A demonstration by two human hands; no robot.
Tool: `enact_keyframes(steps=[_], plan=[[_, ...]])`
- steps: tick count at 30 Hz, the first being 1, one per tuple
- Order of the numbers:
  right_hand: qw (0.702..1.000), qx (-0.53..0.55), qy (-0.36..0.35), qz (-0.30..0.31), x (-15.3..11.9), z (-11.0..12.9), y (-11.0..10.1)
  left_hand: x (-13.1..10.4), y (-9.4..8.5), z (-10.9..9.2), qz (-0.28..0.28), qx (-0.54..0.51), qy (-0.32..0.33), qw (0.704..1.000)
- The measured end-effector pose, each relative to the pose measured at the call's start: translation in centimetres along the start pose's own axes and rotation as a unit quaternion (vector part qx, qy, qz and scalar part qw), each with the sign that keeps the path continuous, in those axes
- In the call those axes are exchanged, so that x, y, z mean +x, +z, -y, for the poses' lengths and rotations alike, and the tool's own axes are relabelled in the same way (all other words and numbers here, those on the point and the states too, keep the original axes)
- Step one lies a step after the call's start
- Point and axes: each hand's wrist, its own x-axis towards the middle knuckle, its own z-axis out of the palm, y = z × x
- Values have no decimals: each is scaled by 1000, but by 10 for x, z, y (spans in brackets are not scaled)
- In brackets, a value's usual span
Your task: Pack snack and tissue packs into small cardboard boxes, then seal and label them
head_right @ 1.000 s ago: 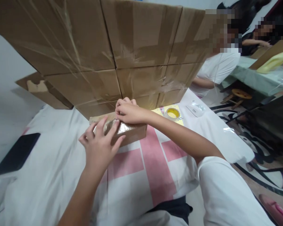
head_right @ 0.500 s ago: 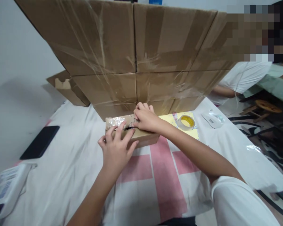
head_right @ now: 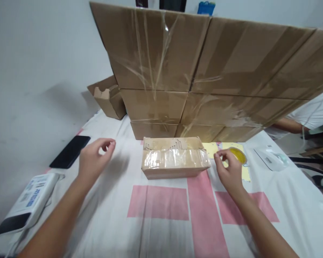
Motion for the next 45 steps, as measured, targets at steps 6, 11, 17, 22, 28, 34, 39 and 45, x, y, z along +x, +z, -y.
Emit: enact_keyframes(steps=[6,11,17,22,28,34,39,45], plan=[[992,-19,86,86,-59,-30,35,87,68,72,157,26,-161,974],[987,-69,37,140,-63,-39,41,111,128,70,224,30,-135,965],[985,-88,16,145,-63,-40,39,107,141,72,205,30,-91,974],[986,-88,13,140,-64,-42,39,108,139,76,205,15,-88,975],[988,-79,7,134,-64,-45,39,106,142,78,226,8,-27,974],[988,-85,2,127,-63,-46,39,108,141,75,225,-4,-7,974],[989,-86,33,119,-62,-40,38,112,136,76,202,-34,-35,978],[987,-93,36,123,-61,-35,38,113,134,76,179,-54,-62,980]])
